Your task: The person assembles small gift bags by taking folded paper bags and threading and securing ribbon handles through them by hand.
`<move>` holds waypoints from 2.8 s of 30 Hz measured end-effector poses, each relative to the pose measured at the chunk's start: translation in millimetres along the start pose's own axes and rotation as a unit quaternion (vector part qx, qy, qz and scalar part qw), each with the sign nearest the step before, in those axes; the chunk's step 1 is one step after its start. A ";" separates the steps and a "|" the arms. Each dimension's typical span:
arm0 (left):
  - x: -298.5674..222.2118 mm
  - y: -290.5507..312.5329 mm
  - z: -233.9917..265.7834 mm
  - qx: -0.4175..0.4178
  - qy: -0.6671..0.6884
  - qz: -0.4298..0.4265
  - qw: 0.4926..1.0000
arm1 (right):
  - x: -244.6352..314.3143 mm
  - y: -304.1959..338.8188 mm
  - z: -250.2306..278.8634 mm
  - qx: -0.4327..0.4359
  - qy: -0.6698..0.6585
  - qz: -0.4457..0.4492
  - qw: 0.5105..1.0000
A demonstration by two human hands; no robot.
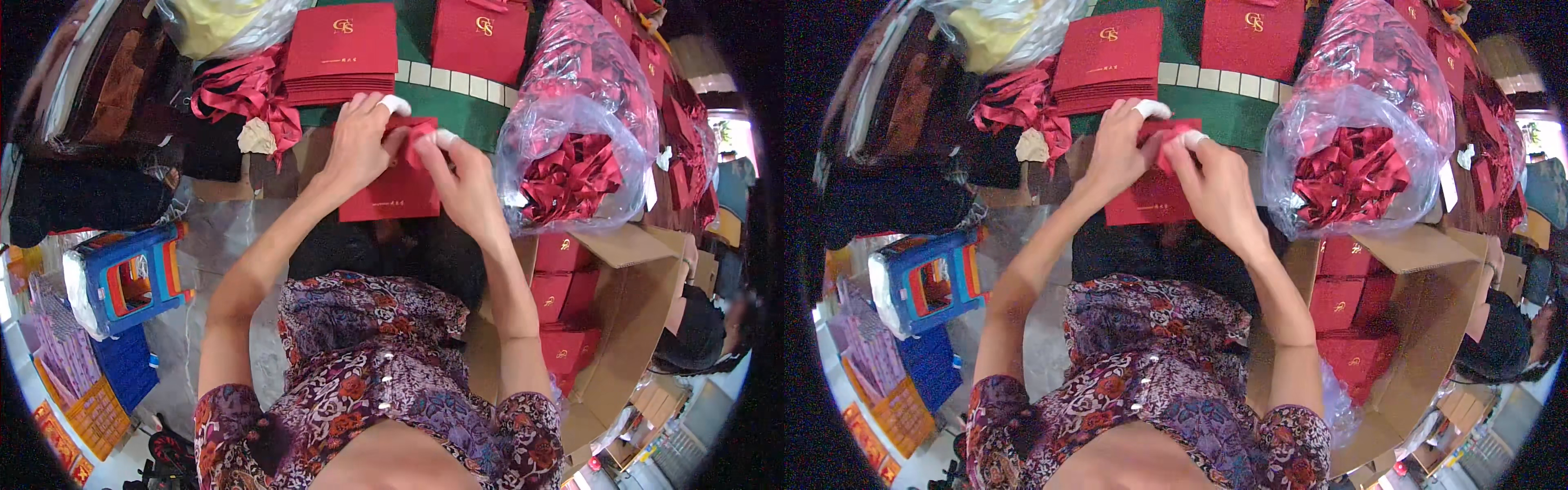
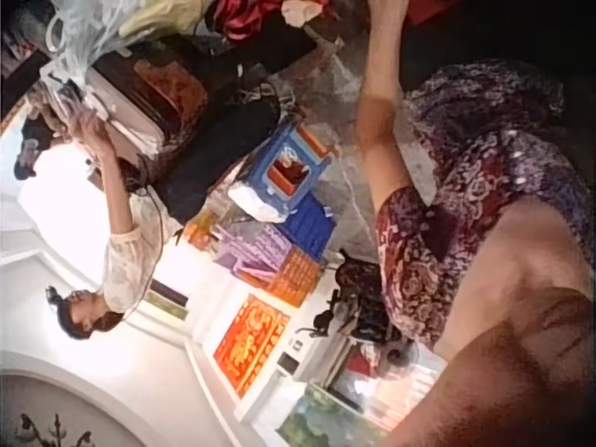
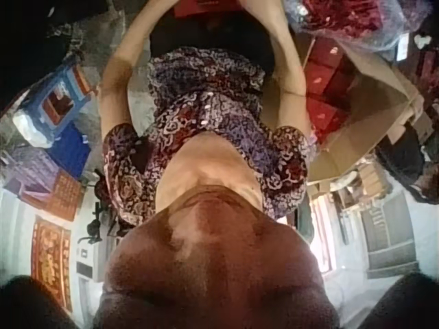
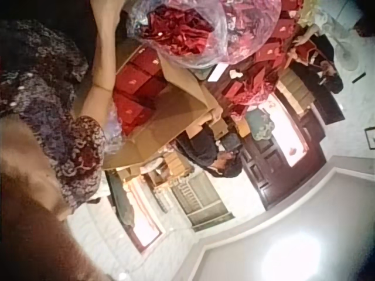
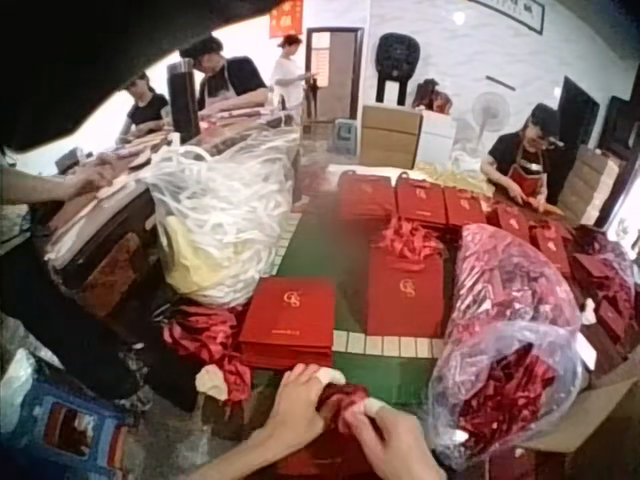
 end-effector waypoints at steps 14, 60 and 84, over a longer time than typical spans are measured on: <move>-47.4 65.7 -12.6 0.046 0.258 0.240 0.935 | -20.5 -29.0 -20.3 -0.038 -0.297 -0.063 0.952; 14.0 37.0 46.1 0.026 -0.114 0.047 0.992 | 0.3 -21.3 -67.0 -0.137 0.064 0.023 0.988; -19.8 42.3 37.2 0.002 0.084 0.254 0.964 | 8.7 -0.1 -71.0 -0.242 0.039 0.086 0.966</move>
Point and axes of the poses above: each hand's wrist, its own y-axis away from the middle knuckle, its own z-axis out of the back of the hand, x = y × z, the point moved 3 cm from there along -y, towards the middle knuckle, and after that the axes turned 14 degrees about y, right-handed, at the moved point
